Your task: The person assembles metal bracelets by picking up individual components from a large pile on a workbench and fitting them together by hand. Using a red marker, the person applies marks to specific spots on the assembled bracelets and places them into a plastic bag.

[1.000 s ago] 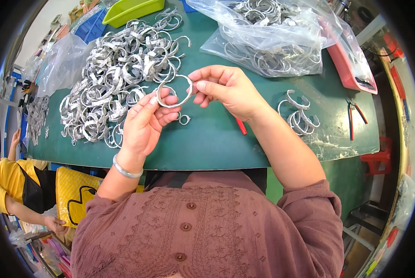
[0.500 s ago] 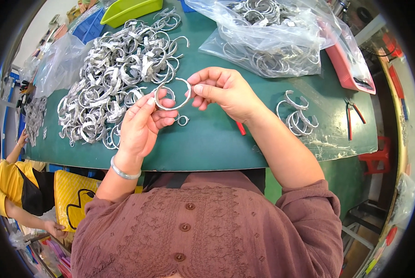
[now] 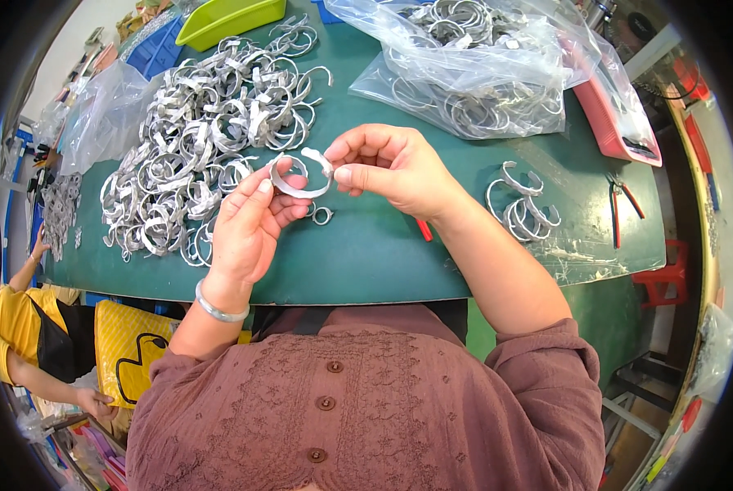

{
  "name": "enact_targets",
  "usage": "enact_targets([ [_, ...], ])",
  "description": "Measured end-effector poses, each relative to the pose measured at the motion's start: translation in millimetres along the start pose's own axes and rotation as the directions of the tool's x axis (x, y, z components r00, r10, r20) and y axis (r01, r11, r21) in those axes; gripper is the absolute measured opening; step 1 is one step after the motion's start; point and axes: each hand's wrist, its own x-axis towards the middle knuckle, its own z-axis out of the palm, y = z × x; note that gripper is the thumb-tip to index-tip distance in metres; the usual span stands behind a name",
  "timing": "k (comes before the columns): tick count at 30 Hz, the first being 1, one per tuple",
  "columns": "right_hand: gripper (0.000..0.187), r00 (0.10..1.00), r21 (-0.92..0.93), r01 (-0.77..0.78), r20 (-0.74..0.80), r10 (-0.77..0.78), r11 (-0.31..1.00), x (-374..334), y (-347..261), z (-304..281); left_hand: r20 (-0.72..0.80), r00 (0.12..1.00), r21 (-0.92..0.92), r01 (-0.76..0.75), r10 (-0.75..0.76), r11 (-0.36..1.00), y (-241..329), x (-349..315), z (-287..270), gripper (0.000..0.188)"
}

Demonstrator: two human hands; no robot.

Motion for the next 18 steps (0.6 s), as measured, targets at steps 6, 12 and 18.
enact_targets([
  [6, 0.017, 0.997, -0.040, 0.070, 0.032, -0.069, 0.997, -1.0, 1.6, 2.4, 0.015, 1.000, 0.012, -0.020, 0.020, 1.000, -0.7, 0.0, 0.2, 0.029],
  [12, 0.015, 0.999, -0.048, 0.033, -0.027, -0.035, 0.998, -1.3, -1.2, 2.1, 0.020, 1.000, 0.013, -0.017, 0.017, 1.000, 0.6, -1.1, 1.9, 0.029],
  [18, 0.014, 0.997, -0.053, 0.003, -0.077, -0.007, 0.999, 0.4, -1.3, 0.1, 0.041, 0.999, -0.002, -0.016, 0.016, 1.000, 1.3, -2.9, 3.8, 0.030],
])
